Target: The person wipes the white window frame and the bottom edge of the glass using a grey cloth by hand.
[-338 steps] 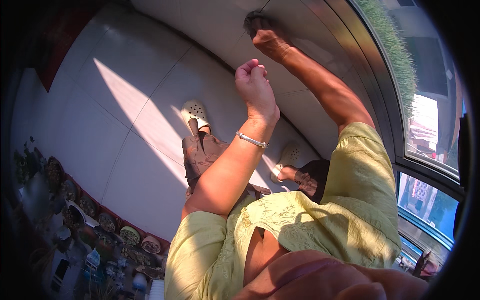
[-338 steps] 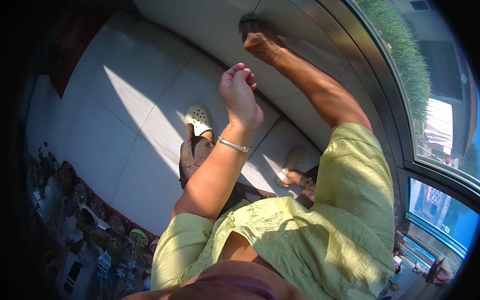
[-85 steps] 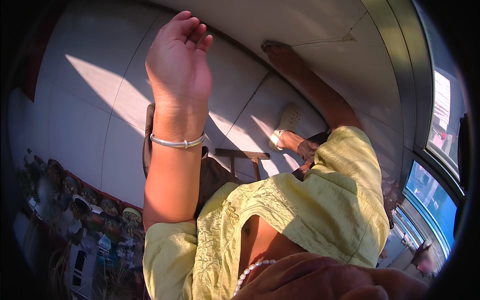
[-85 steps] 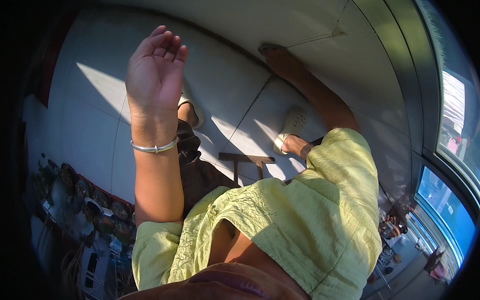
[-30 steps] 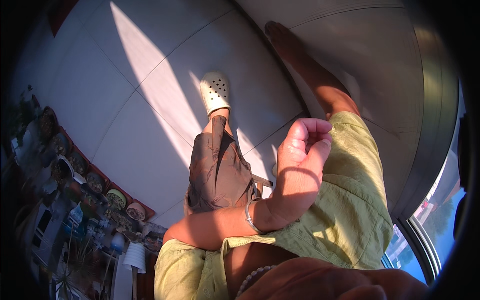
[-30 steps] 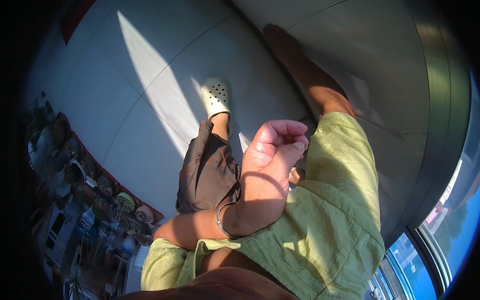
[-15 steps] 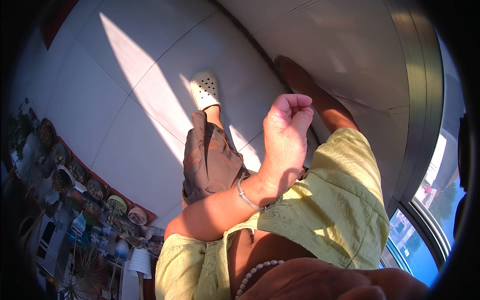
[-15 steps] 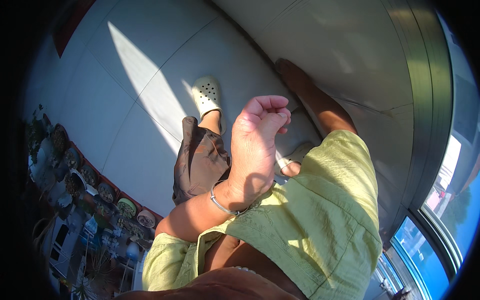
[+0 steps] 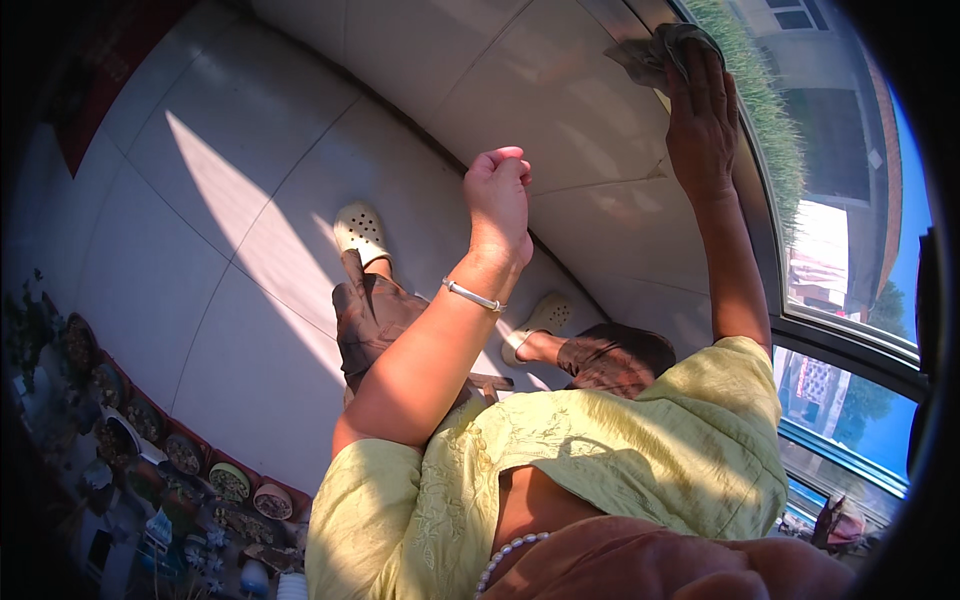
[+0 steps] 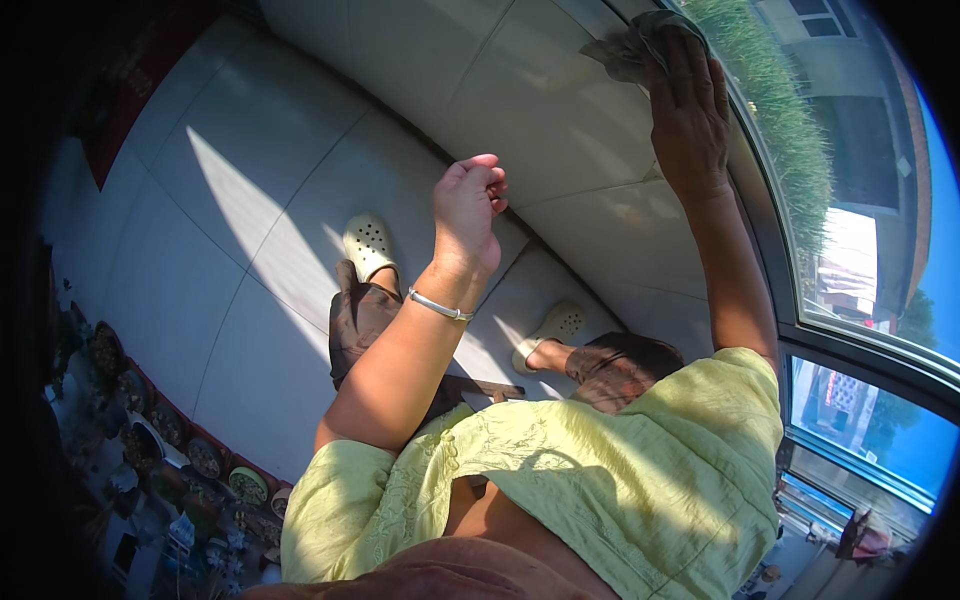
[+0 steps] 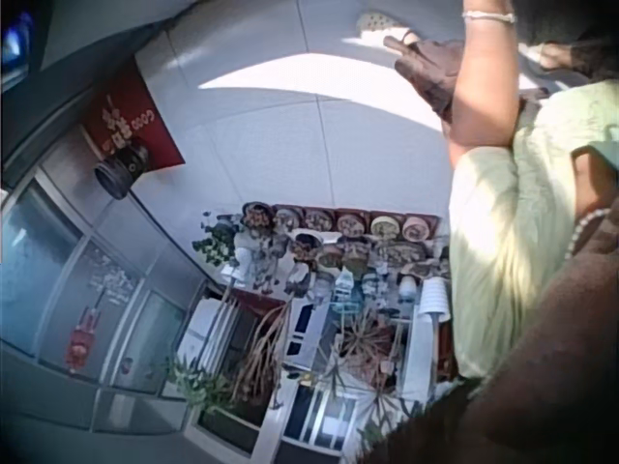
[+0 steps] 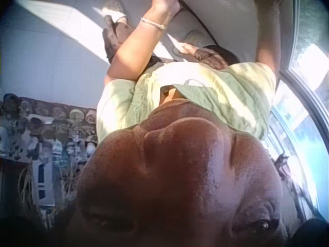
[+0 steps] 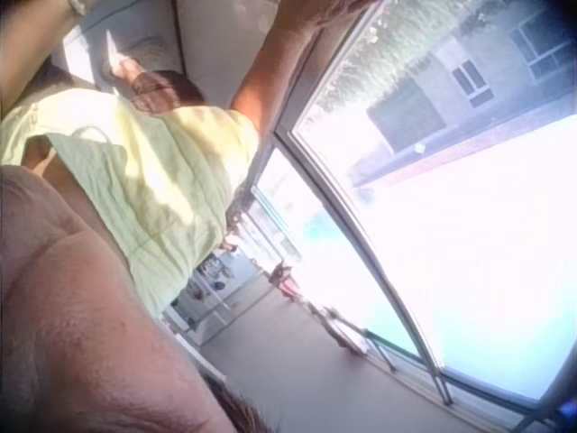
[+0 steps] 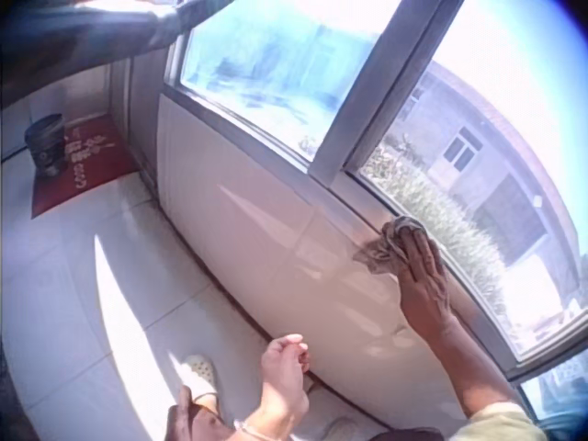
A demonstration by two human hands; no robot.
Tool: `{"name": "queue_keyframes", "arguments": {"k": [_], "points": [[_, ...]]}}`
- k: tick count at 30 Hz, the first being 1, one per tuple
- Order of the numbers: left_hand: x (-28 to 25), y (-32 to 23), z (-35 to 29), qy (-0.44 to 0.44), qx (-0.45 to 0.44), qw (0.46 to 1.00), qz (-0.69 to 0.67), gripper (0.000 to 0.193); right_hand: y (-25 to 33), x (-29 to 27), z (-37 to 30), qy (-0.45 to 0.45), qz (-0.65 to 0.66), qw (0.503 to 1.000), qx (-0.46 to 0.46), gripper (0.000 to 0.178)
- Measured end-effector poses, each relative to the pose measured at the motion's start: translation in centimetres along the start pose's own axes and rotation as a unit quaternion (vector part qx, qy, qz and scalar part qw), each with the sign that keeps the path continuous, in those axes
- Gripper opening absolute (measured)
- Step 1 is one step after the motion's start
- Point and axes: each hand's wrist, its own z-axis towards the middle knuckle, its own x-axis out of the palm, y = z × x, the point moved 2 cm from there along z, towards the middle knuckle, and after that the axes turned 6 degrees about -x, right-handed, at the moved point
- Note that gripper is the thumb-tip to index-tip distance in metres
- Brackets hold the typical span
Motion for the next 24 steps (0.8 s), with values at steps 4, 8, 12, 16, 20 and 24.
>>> {"name": "queue_keyframes", "arguments": {"k": [4,8,12,16,20,24], "points": [[0.4,1.4,0.3,0.032,-0.02,0.999,0.012,0.014,6.1,3.9,2.1,0.0,0.121,0.989,-0.083,0.045],[0.2,1.4,-0.1,0.029,-0.019,0.999,0.014,0.012,16.5,13.6,2.4,-0.005,0.197,0.965,-0.175,0.028],[-0.5,1.8,-0.7,0.014,-0.036,0.999,0.013,0.014,27.2,22.9,-1.9,0.065,0.277,0.937,-0.201,0.03],[-1.6,0.6,0.0,-0.022,-0.027,0.999,0.024,0.014,36.7,30.3,-9.1,0.221,0.462,0.854,-0.092,0.031],[-2.3,0.4,-0.2,-0.048,-0.021,0.998,0.038,0.015,39.5,32.3,-11.1,0.286,0.467,0.833,-0.083,0.031],[-2.1,1.8,-0.2,-0.028,-0.044,0.998,0.036,0.015,37.5,31.2,-12.3,0.32,0.489,0.811,-0.034,0.032]]}}
